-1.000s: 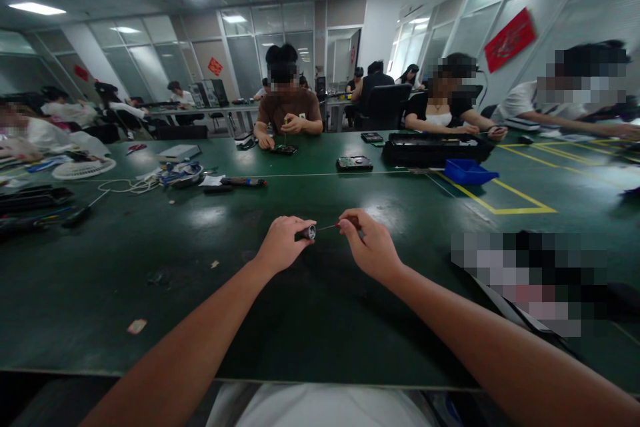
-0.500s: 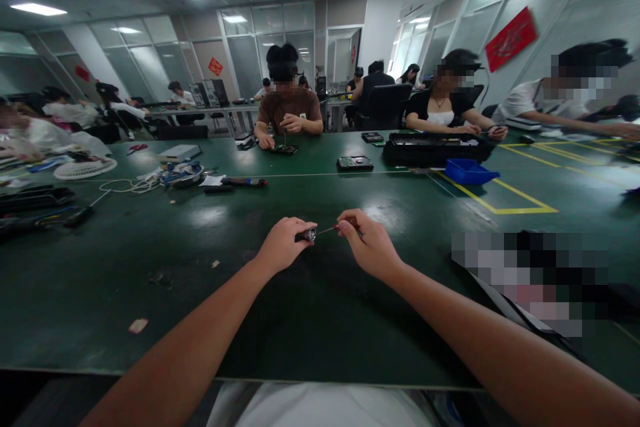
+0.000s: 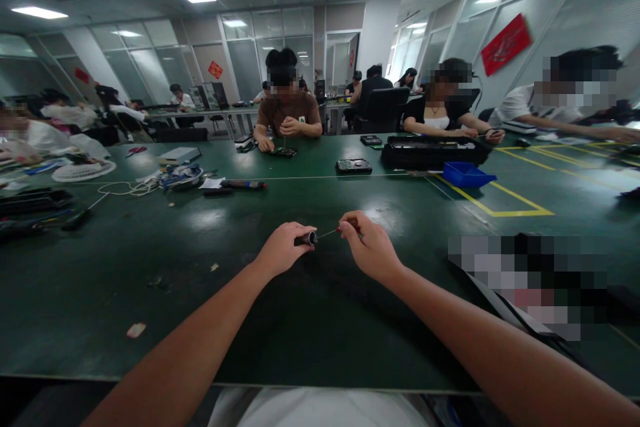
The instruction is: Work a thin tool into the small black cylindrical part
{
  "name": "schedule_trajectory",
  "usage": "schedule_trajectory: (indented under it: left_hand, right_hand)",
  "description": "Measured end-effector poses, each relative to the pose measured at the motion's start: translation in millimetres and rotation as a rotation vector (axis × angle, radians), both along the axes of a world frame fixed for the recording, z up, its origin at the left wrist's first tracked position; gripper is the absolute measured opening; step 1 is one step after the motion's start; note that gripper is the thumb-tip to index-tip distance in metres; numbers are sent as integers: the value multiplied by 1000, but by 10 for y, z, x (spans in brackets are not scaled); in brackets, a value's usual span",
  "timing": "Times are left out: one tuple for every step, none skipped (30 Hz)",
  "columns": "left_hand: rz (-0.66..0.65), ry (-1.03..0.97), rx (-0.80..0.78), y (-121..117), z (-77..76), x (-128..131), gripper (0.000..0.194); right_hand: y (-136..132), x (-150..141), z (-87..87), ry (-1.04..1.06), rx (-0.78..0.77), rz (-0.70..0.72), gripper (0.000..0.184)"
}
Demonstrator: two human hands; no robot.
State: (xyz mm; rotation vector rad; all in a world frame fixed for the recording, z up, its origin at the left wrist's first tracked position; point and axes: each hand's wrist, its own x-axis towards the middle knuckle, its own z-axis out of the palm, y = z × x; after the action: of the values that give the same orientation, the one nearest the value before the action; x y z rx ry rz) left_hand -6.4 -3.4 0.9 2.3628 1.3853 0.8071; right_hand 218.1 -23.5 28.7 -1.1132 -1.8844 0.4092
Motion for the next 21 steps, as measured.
schedule_trajectory:
  left_hand:
    - [2,-11,-3,-2,6,-2,39]
    - [4,-25,-7,-5,13,-5,38]
    - [8,-45,-11,-9,19,-7,37]
    - [17,-70,-19,-13,23,-10,37]
    - [32,-100,-33,-16,25,-13,37]
    - [52,-137,-50,-16,24,-15,38]
    - [72,-186,-73,-14,22,-16,38]
    - [88,-252,-99,-8,19,-16,38]
    - [97,-332,-128,0,16,-13,38]
    - [97,-423,-161,10,14,-7,37]
    - [90,-526,-204,19,14,2,36]
    - [78,-636,-257,27,18,14,35]
    - [63,-745,-316,30,25,28,35]
    - [47,-846,-373,28,37,43,36]
    - [31,-933,-424,21,53,57,37]
    - [13,-1001,-465,8,70,69,39]
    - [-1,-1043,-493,-8,89,78,39]
    - [-7,-1051,-513,-27,108,82,39]
    - [-5,-1023,-526,-46,125,81,38]
    - [6,-954,-527,-64,141,77,39]
    - [26,-843,-505,-81,154,68,41]
  right_hand:
    - [5,6,-4,-1,2,-3,14]
    - [11,12,-8,1,3,-6,14]
    - [17,16,-11,4,3,-10,14]
    - [23,19,-13,7,1,-14,15]
    - [29,21,-14,11,-1,-18,15]
    - [33,21,-14,15,-5,-21,16]
    - [36,20,-13,19,-9,-23,16]
    - [37,19,-11,20,-14,-25,17]
    - [37,18,-9,21,-19,-26,17]
    - [36,18,-7,24,-24,-29,17]
    - [36,19,-6,27,-29,-32,17]
    - [37,21,-6,32,-32,-34,17]
    - [39,23,-9,37,-34,-36,17]
    - [45,27,-15,44,-36,-37,17]
    - [53,31,-23,51,-37,-37,17]
    - [63,34,-34,58,-39,-38,17]
    - [75,37,-46,66,-41,-40,18]
    - [87,40,-58,75,-44,-42,18]
    - [98,42,-69,82,-47,-44,18]
    - [107,43,-78,87,-50,-46,18]
    - [113,43,-83,88,-52,-48,18]
